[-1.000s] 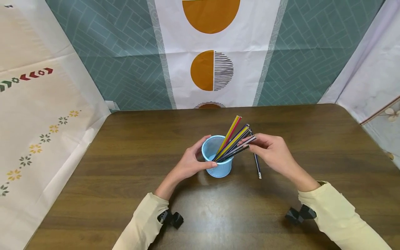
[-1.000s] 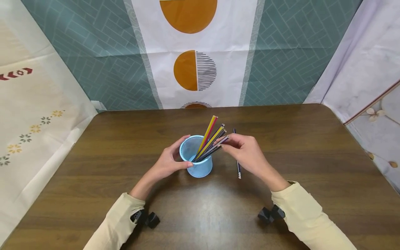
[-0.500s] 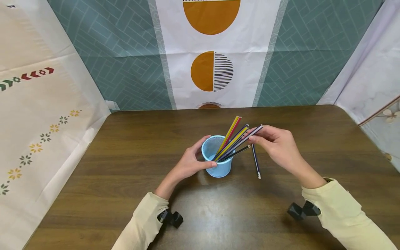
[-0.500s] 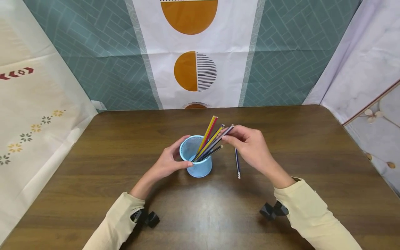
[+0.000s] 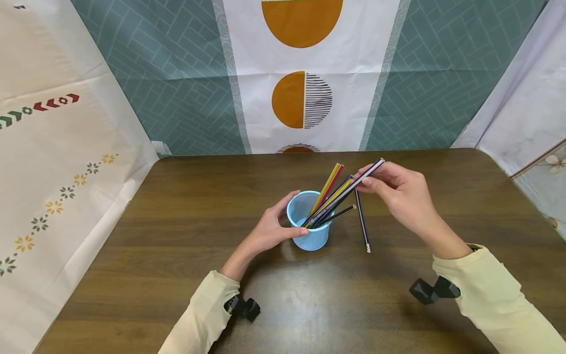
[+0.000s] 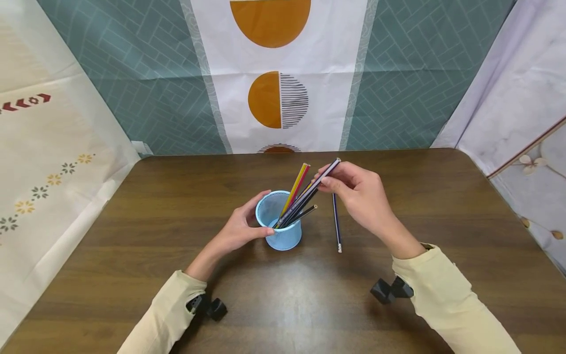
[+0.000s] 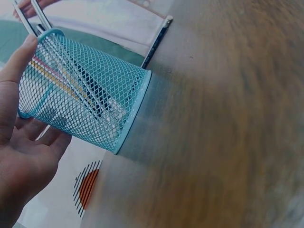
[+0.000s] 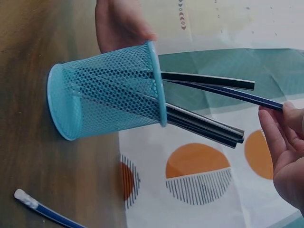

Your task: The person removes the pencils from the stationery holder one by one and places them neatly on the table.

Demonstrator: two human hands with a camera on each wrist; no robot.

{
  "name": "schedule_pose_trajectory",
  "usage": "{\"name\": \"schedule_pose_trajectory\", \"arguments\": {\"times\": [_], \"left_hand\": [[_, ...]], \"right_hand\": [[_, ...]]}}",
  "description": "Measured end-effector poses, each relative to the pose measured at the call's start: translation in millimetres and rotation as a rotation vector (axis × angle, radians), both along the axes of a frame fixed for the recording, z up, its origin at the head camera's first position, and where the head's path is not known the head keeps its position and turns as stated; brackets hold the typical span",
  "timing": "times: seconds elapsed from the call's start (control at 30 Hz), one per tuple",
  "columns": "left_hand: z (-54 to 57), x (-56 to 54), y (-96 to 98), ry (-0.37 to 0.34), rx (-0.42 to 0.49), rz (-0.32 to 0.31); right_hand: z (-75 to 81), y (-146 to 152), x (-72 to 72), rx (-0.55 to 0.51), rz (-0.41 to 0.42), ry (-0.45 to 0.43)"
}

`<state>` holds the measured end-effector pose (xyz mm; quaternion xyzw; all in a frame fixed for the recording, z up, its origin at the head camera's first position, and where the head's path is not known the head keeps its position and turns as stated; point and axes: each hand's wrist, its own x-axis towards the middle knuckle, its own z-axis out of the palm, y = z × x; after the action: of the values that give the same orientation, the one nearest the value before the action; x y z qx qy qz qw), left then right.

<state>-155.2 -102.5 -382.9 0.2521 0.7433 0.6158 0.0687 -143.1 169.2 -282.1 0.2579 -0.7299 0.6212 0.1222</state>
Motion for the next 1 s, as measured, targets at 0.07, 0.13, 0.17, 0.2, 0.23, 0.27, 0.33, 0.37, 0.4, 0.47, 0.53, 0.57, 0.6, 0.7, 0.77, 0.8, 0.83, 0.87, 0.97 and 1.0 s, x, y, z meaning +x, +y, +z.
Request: {"name": "schedule_pose_trajectory", "arguments": {"times": [0.07,0.13,0.17,0.2,0.23,0.27,0.33,0.37,0.4,0.47,0.53,0.57,0.6,0.7,0.77,0.8,0.83,0.87,0.97,1.0], "left_hand": [[0.7,-0.4,0.4,-0.005,0.008,-0.005],[1.0,-0.8,0.7,-0.008,0.011,-0.009],[1.1,-0.9,0.7,-0.009,0.011,-0.010],[1.0,-1.0,0.7,-0.010,0.008,-0.008],[1.2,-1.1,0.7,-0.010,0.004,-0.006],[1.0,-1.3,0.7,-0.007,-0.002,-0.003],[0.9,-1.5,0.6,-0.004,-0.009,0.001],[1.1,-1.5,0.6,-0.003,-0.012,0.003],[1.2,-1.5,0.6,-0.002,-0.014,0.003],[1.6,-1.3,0.7,-0.001,-0.019,0.005],[1.9,-1.2,0.8,-0.002,-0.020,0.004],[1.9,-1.1,0.9,-0.003,-0.018,0.003],[1.9,-1.0,1.0,-0.003,-0.016,0.003],[1.5,-0.9,1.3,-0.006,-0.003,0.002],[1.1,-0.6,1.1,-0.009,0.003,0.004],[0.7,-0.6,0.9,-0.011,0.004,0.006],[0.2,-0.6,0.7,-0.011,0.004,0.008],[-0.1,-0.5,0.5,-0.010,0.004,0.011],[-1.3,-0.3,-0.1,0.000,0.002,0.016],[-1.7,-0.3,-0.2,0.004,0.004,0.014]], "right_hand": [[2.8,0,-0.8,-0.009,-0.008,0.006],[5.4,0,-1.7,-0.032,-0.008,0.007],[6.6,0,-2.3,-0.042,-0.009,0.009],[7.9,-1,-2.9,-0.052,-0.008,0.010],[9.2,0,-3.2,-0.051,-0.011,0.015],[10.5,0,-3.5,-0.049,-0.014,0.018],[13.2,0,-3.6,-0.015,-0.036,0.033],[14.5,0,-3.7,0.001,-0.046,0.038],[15.8,0,-3.7,0.012,-0.053,0.040],[18.2,1,-3.6,0.027,-0.062,0.043],[20.4,1,-3.6,0.023,-0.061,0.042],[21.5,1,-3.6,0.018,-0.059,0.040],[22.5,1,-3.5,0.017,-0.058,0.040],[24.9,1,-2.9,0.008,-0.054,0.036],[26.5,0,-2.4,-0.003,-0.053,0.033],[27.3,0,-2.2,-0.011,-0.050,0.033],[28.0,0,-2.0,-0.020,-0.047,0.033],[28.7,-1,-1.9,-0.028,-0.045,0.034],[30.9,0,-2.1,-0.035,-0.036,0.048],[31.6,1,-2.2,-0.027,-0.039,0.054]]}}
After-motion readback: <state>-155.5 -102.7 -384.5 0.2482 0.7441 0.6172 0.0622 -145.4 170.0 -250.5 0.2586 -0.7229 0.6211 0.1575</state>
